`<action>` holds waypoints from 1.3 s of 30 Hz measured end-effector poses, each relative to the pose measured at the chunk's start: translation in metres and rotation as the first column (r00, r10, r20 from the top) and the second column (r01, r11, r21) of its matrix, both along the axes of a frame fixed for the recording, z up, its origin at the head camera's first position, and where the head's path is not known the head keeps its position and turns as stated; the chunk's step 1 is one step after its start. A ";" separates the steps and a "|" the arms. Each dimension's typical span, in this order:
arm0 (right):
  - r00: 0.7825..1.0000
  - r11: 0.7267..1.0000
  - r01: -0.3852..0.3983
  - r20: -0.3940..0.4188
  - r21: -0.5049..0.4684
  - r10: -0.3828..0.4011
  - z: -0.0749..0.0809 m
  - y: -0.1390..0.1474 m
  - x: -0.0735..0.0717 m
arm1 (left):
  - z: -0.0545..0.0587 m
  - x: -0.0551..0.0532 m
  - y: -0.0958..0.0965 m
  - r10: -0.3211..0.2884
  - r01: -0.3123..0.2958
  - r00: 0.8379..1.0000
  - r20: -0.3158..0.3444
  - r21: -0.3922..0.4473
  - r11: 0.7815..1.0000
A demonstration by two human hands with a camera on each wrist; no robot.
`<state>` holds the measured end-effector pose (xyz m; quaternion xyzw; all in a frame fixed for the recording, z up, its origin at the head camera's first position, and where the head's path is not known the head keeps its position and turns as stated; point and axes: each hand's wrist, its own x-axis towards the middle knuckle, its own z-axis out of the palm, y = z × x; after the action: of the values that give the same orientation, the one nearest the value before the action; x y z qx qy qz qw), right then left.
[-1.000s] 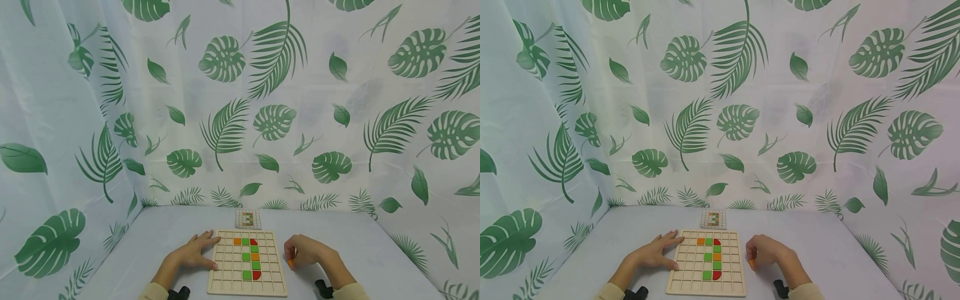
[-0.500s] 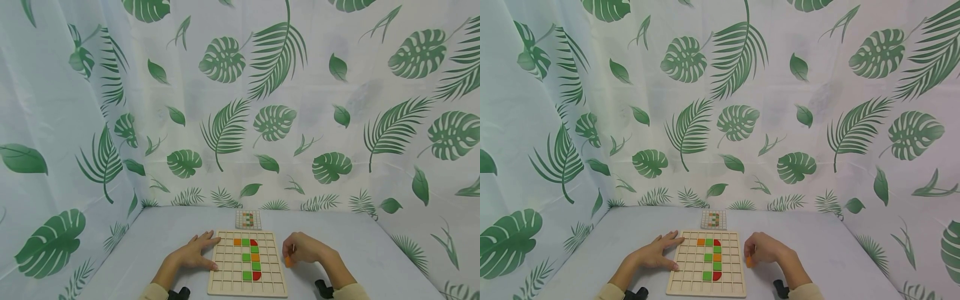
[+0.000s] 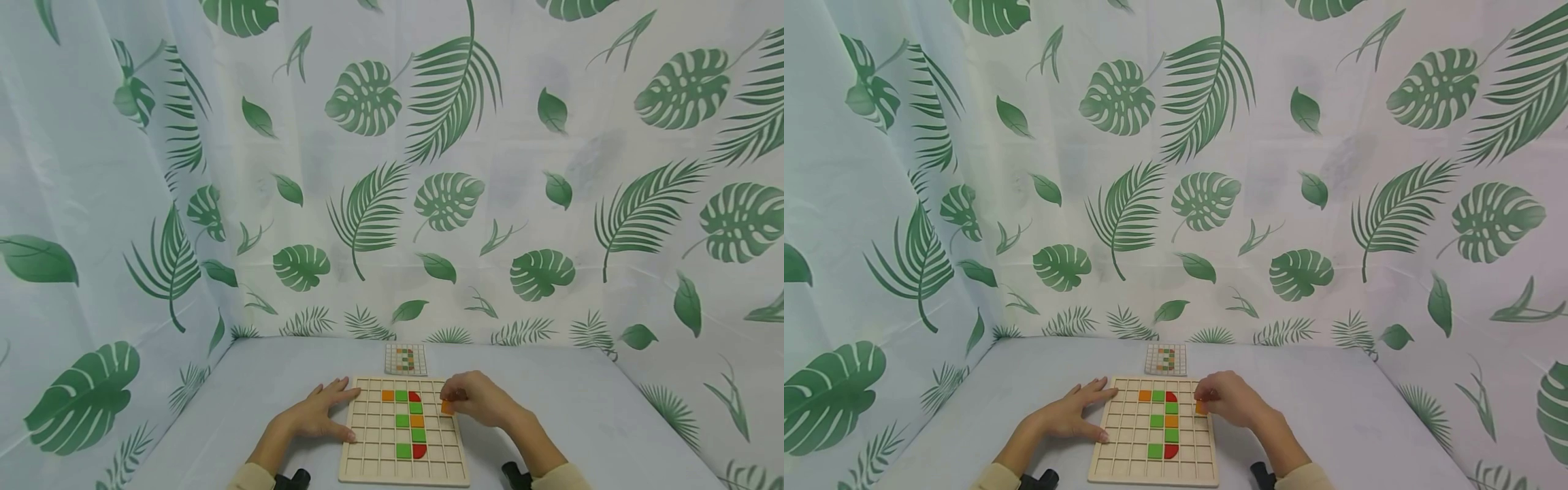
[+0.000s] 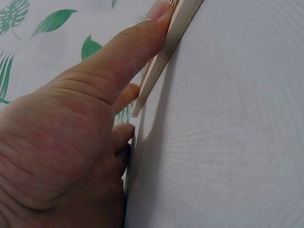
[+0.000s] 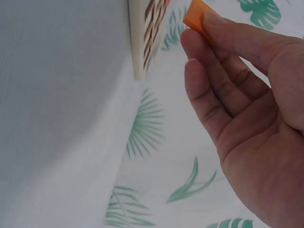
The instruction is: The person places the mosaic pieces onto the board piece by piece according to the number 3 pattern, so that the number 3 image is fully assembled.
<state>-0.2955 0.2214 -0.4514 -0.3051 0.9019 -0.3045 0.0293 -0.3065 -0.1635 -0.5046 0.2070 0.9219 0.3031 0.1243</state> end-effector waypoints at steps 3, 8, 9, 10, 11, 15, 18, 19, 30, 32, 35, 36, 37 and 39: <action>1.000 1.000 -0.005 -0.031 -0.004 0.005 0.000 -0.006 0.001 | 0.001 0.001 0.000 -0.002 0.002 1.000 0.002 -0.002 1.000; 0.998 0.999 -0.028 -0.054 -0.025 0.026 0.001 -0.015 0.002 | 0.004 0.002 0.000 -0.009 0.009 1.000 0.005 0.002 1.000; 0.998 0.999 -0.031 -0.054 -0.029 0.029 0.001 -0.017 0.002 | 0.004 0.003 0.000 -0.009 0.009 1.000 0.003 0.004 1.000; 0.998 0.999 -0.036 -0.056 -0.034 0.034 0.001 -0.019 0.002 | 0.004 0.002 0.000 -0.008 0.008 1.000 0.002 0.003 1.000; 0.998 0.998 -0.039 -0.054 -0.038 0.037 0.001 -0.022 0.001 | 0.004 0.002 0.000 -0.006 0.006 1.000 0.001 0.004 1.000; 0.997 0.997 -0.063 -0.043 -0.049 0.061 0.000 -0.034 0.001 | 0.003 0.002 0.000 0.003 -0.003 1.000 -0.002 -0.001 1.000; 0.995 0.994 -0.089 -0.040 -0.057 0.087 0.000 -0.043 0.002 | 0.001 0.001 0.000 0.000 0.000 1.000 -0.006 -0.006 1.000; 0.995 0.994 -0.095 -0.038 -0.057 0.093 0.000 -0.046 0.002 | 0.001 0.001 0.000 -0.001 0.001 1.000 -0.008 -0.005 1.000; 0.991 0.990 -0.136 0.016 -0.038 0.136 0.001 -0.076 0.005 | 0.001 0.002 0.000 -0.003 0.003 1.000 -0.009 -0.005 1.000; 0.989 0.989 -0.142 0.026 -0.039 0.143 0.002 -0.081 0.008 | 0.001 0.001 -0.001 -0.006 0.006 1.000 -0.009 -0.003 1.000; 0.987 0.987 -0.157 0.028 -0.035 0.158 0.005 -0.087 0.011 | 0.002 0.001 -0.002 -0.011 0.011 1.000 -0.007 -0.001 1.000; 0.986 0.986 -0.161 0.026 -0.030 0.162 0.005 -0.089 0.012 | 0.002 0.001 -0.002 -0.013 0.013 1.000 -0.008 -0.003 1.000; 0.985 0.986 -0.167 0.028 -0.029 0.168 0.006 -0.091 0.013 | 0.001 0.000 -0.002 -0.015 0.015 1.000 -0.009 -0.003 1.000; 0.984 0.985 -0.173 0.031 -0.025 0.174 0.008 -0.093 0.015 | 0.001 0.000 -0.001 -0.016 0.016 1.000 -0.009 -0.003 1.000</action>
<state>-0.2807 0.1281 -0.4434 -0.3776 0.8679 -0.3156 0.0674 -0.3066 -0.1649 -0.5036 0.2154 0.9213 0.2996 0.1227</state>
